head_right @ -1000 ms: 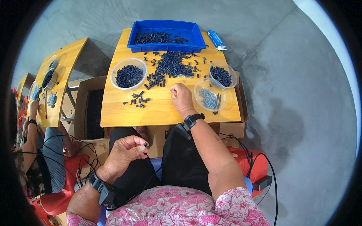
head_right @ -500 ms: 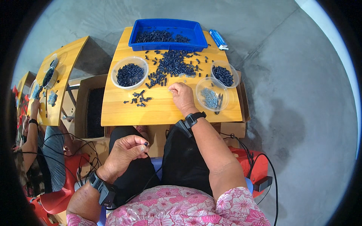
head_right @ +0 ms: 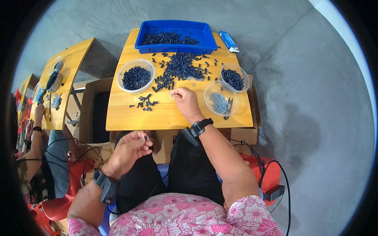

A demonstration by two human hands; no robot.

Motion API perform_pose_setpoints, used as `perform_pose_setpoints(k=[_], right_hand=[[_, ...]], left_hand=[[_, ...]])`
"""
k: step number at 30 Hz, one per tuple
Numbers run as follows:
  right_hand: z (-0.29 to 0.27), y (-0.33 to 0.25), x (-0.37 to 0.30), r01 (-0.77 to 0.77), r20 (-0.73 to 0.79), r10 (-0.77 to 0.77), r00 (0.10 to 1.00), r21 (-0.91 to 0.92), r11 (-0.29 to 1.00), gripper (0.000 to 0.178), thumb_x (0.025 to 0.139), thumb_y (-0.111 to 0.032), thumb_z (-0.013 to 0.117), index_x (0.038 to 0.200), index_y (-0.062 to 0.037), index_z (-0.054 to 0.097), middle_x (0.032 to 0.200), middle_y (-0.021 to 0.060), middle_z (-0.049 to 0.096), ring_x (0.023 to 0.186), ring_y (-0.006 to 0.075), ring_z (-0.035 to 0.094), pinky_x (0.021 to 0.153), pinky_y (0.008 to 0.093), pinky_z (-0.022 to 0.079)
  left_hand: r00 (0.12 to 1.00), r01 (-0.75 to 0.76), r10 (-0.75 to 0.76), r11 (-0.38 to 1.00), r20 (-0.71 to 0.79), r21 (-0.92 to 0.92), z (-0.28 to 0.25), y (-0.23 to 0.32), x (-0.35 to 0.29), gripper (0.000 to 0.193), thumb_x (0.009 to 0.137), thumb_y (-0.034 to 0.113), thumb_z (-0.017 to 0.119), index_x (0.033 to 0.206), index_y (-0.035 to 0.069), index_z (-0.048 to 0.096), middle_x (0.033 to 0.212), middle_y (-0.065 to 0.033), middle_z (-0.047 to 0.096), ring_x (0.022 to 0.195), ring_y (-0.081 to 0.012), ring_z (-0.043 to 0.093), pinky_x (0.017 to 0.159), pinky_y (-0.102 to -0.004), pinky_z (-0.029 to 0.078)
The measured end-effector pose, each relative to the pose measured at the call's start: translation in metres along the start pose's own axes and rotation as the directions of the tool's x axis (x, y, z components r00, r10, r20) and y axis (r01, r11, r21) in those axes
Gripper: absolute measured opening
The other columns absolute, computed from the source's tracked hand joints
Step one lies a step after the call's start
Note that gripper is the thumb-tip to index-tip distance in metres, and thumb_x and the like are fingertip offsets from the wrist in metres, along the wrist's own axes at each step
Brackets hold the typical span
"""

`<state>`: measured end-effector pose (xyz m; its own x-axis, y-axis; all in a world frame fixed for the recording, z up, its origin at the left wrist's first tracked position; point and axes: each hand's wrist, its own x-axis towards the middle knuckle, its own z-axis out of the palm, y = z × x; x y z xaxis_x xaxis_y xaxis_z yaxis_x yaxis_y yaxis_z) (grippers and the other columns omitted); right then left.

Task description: Assembling small black plastic components by hand at a workbench.

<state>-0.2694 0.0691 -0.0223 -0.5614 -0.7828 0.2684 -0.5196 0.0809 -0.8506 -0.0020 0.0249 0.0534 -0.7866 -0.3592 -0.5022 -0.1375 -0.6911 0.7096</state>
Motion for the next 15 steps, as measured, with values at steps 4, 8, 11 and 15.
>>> perform_pose_setpoints(k=[4, 8, 11, 15], right_hand=[[-0.003, -0.004, -0.001, -0.197, 0.062, 0.189, 0.980, 0.172, 0.965, 0.009, 0.084, 0.001, 0.058, 0.088, 0.0009, 0.066, 0.074, 0.0066, 0.065, 0.059, 0.0114, 0.058, 0.058, 0.0260, 0.048], [-0.009, 0.000, -0.007, -0.252, 0.097, 0.233, 0.968, 0.321, 0.913, 0.013, 0.086, 0.002, 0.054, 0.092, 0.0016, 0.065, 0.071, 0.0023, 0.061, 0.058, 0.0070, 0.053, 0.055, 0.0223, 0.045], [-0.005, 0.002, -0.011, -0.259, 0.094, 0.241, 0.966, 0.386, 0.885, 0.014, 0.085, 0.004, 0.053, 0.093, 0.0018, 0.065, 0.071, 0.0019, 0.060, 0.058, 0.0070, 0.054, 0.055, 0.0217, 0.044], [-0.008, 0.003, -0.012, -0.253, 0.116, 0.225, 0.967, 0.465, 0.848, 0.012, 0.085, 0.004, 0.055, 0.093, 0.0018, 0.064, 0.073, 0.0016, 0.061, 0.058, 0.0067, 0.054, 0.055, 0.0211, 0.044]], left_hand=[[0.999, -0.011, 0.015, 0.993, 0.032, -0.117, -0.006, 0.001, 0.027, 0.009, 0.095, 0.013, 0.050, 0.098, 0.006, 0.056, 0.091, -0.0057, 0.062, 0.080, -0.0122, 0.059, 0.081, -0.0301, 0.051], [0.997, -0.078, 0.080, 0.986, 0.005, -0.148, 0.000, 0.005, 0.065, 0.010, 0.095, 0.013, 0.048, 0.100, 0.007, 0.055, 0.087, -0.0024, 0.055, 0.074, -0.0109, 0.052, 0.074, -0.0274, 0.048], [0.995, -0.101, 0.098, 0.983, -0.028, -0.152, 0.007, 0.001, 0.089, 0.013, 0.097, 0.017, 0.048, 0.099, 0.007, 0.056, 0.084, 0.0008, 0.052, 0.070, -0.0092, 0.049, 0.068, -0.0235, 0.045], [0.964, -0.127, 0.185, 0.952, -0.190, 0.279, 0.031, -0.002, 0.113, 0.017, 0.094, 0.017, 0.055, 0.100, 0.003, 0.063, 0.074, 0.0035, 0.050, 0.064, -0.0054, 0.045, 0.058, -0.0223, 0.042]])
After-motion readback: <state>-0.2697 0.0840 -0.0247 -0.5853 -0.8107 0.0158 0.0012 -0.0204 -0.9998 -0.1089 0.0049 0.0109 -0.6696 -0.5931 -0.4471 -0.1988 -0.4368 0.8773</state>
